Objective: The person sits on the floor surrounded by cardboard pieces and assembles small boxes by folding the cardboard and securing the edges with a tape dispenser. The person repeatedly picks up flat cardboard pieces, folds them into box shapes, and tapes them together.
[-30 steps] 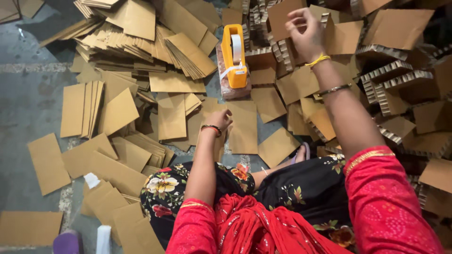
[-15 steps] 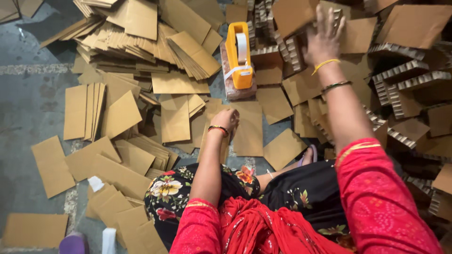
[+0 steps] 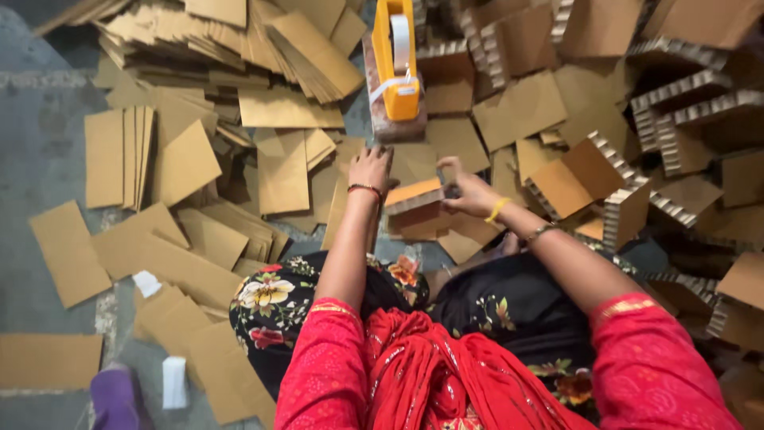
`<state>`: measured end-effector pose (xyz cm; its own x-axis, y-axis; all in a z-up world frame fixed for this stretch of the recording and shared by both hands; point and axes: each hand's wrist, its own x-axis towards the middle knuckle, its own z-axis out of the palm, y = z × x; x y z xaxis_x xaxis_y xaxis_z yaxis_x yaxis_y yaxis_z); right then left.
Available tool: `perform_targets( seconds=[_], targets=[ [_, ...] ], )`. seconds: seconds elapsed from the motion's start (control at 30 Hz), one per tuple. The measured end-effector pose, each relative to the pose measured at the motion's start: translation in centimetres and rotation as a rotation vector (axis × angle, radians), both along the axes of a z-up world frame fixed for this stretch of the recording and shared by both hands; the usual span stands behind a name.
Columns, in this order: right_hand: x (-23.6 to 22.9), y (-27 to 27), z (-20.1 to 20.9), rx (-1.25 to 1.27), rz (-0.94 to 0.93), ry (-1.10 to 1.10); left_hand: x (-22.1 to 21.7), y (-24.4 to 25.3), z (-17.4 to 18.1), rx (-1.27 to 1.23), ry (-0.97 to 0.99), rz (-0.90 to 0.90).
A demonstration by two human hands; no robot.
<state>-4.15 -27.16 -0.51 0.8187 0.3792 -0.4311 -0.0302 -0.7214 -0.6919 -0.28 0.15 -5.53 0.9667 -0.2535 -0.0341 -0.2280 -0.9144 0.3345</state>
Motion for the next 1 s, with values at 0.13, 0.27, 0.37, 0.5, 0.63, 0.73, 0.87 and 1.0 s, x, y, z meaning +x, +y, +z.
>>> perform_targets(
  seconds=[0.13,0.27,0.37,0.5,0.63,0.73,0.87,1.0],
  targets=[
    [-0.1,1.9,1.6,-0.423,0.259,-0.14,-0.8,0.2,0.5,0.018,0.021,0.028],
    [-0.1,1.9,6.3,-0.177,0.4,-0.566,-0.7,-0.8,-0.6,-0.027,-0.019,0.123],
    [-0.5,3.4,7.2,-0.048,0.448,-0.653,0.5,-1.7,-2.3,-0.103,-0.184,0.064],
    [-0.5,4.6,5.0,-0.291,0.439,-0.636,1.0,-1.7,-4.8,-0.171,-0.255,-0.123],
    [-0.3,3.8,3.4,-0.302,0.305,-0.659,0.8,-1.1,-5.4,-0.044,-0.211,-0.037],
    [-1.0,4.2,3.5,-0.268,0.256,-0.63,0.3,-0.6,-3.6,-0.049,-0.068,-0.002],
    [-2.3,5.8,4.7,-0.251,0.262,-0.599,1.0,-0.4,-1.3,-0.057,-0.022,0.013],
    [-3.4,6.9,4.2,-0.371,0.267,-0.557,1.2,-0.9,-1.4,-0.097,0.049,0.059]
  ],
)
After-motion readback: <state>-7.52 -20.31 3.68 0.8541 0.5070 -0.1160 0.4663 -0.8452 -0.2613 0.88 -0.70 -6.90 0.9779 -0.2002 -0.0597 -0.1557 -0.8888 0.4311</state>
